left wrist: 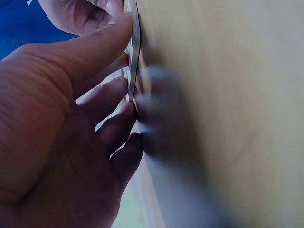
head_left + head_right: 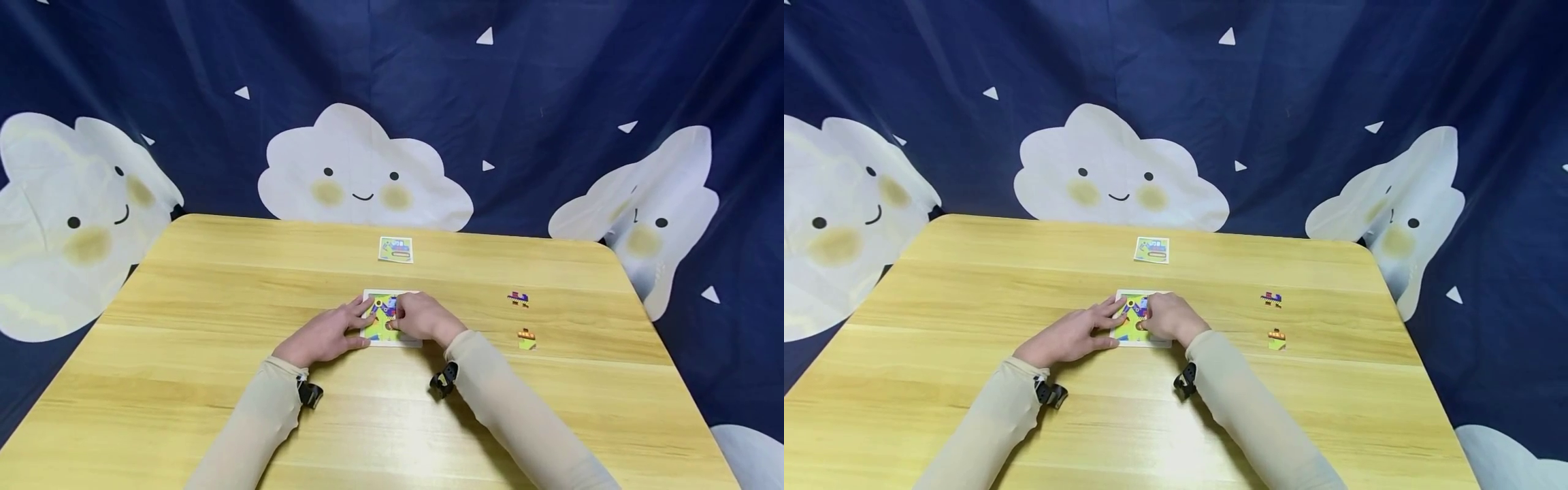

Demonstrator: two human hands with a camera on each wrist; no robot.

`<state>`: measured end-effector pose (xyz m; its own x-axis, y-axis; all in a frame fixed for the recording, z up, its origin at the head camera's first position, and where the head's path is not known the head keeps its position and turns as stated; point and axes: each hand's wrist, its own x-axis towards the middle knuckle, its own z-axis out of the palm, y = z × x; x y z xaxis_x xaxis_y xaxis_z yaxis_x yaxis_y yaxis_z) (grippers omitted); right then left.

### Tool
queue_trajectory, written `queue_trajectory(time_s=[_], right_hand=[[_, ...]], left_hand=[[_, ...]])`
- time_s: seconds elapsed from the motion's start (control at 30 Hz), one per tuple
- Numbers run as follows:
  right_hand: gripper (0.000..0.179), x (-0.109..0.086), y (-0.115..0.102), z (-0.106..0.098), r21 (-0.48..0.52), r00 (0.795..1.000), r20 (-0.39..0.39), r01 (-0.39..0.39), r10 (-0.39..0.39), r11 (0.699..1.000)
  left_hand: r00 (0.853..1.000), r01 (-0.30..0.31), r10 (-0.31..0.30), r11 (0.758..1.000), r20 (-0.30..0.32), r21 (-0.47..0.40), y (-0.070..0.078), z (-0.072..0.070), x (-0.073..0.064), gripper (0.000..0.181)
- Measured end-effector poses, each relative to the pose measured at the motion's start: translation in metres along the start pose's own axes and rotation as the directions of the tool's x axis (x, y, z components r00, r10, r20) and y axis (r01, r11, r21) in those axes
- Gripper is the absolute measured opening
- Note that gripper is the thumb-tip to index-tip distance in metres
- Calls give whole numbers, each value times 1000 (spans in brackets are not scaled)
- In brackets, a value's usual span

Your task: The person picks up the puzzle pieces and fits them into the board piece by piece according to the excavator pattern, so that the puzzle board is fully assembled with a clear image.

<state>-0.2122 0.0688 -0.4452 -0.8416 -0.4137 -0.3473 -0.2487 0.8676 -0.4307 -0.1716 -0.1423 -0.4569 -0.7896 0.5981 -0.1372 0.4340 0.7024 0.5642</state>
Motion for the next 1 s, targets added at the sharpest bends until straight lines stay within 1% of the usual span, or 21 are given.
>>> queue_trajectory(time_s=[0.17,0.47,0.53,0.7,0.8,0.9,1.0], right_hand=[[25,2,2,1,39,1000,22,-18,17,999],[21,5,-6,-1,5,998,1,-59,59,998],[21,4,-4,-1,2,999,0,-43,43,999],[26,1,4,-3,61,1000,-2,24,-24,998],[28,-1,7,-1,93,999,1,45,-46,995],[27,-2,8,0,100,998,-3,55,-55,993],[27,-4,8,1,99,998,-11,60,-59,993]], left_hand=[[1000,8,-8,1000,2,-1,-2,1,0,51],[1000,8,-8,1000,3,14,0,-2,0,51],[1000,11,-11,1000,5,18,0,-1,1,51],[1000,18,-18,1000,4,16,0,-1,1,52],[1000,10,-10,1000,-7,21,0,-1,0,52],[1000,-9,10,998,-13,64,3,-1,-1,53],[999,-39,41,991,-14,129,7,-2,-1,52]])
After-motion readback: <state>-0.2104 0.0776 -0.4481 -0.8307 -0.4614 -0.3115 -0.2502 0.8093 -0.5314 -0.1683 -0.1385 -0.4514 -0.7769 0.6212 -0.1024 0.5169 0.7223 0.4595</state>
